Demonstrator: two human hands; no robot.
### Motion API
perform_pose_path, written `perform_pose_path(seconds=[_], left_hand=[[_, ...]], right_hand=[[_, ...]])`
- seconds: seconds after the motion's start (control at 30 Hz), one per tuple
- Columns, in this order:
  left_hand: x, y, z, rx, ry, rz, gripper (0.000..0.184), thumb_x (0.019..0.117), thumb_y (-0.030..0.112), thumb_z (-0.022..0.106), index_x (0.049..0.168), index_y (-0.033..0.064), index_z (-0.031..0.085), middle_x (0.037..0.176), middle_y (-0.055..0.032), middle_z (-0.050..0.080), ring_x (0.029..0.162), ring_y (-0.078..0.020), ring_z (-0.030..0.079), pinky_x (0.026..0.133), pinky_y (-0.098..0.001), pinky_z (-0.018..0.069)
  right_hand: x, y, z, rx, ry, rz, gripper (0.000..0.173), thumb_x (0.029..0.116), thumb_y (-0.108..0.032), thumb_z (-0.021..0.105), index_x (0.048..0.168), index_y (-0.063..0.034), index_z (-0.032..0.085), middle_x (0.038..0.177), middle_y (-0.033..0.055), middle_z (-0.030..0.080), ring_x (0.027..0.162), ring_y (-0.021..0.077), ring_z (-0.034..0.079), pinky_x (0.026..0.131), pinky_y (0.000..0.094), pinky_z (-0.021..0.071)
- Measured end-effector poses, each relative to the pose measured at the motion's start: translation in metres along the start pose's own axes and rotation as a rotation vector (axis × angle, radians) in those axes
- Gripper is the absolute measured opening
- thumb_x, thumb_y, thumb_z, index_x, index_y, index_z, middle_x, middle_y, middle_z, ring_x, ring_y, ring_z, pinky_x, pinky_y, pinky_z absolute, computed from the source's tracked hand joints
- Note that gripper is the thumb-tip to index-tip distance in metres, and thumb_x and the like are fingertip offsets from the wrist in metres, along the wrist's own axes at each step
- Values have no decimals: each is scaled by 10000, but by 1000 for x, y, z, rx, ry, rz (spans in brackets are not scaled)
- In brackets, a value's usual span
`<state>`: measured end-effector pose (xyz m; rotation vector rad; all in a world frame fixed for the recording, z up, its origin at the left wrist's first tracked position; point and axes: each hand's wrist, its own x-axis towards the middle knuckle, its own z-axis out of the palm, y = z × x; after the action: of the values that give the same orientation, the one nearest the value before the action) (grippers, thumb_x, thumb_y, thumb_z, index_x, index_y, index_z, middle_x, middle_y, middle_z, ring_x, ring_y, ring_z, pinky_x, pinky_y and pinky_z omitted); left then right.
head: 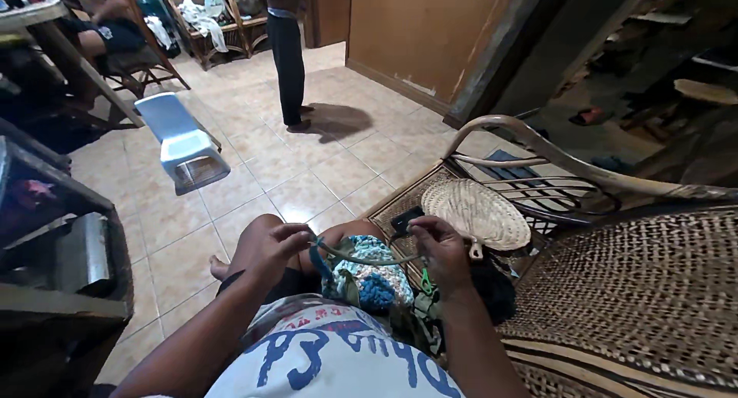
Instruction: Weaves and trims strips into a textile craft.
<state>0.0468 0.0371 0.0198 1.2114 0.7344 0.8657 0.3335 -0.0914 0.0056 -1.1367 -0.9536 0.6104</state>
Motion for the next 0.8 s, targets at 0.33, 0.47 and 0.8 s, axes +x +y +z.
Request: perform_pose_path(seconds=[0.33,0.47,0.8], left_hand=[[-12,9,33,30,-169,-9,165,946,17,631,1095,-13,694,972,-30,738,871,-118,717,843,-297,608],[-17,10,37,36,-157,-52,176,963,-6,615,1124,-26,681,983,-36,738,871,-117,720,841,-297,610],[-21,10,38,-3,-152,-89,178,954,-17,633,1126,-27,677,964,-37,737,848,-113,715,814,-280,605]], right_hand=[[-23,-9,89,72,-287,-157,155,875,49,709,1029,32,708,978,14,745,830,37,698,782,229,606],[-25,0,97,29,-207,-258,166,858,73,703,1023,67,713,992,54,755,861,54,717,807,235,616],[-28,7,95,-124,-230,-299,108,853,16,733,958,22,758,1005,84,731,917,64,696,820,208,594]])
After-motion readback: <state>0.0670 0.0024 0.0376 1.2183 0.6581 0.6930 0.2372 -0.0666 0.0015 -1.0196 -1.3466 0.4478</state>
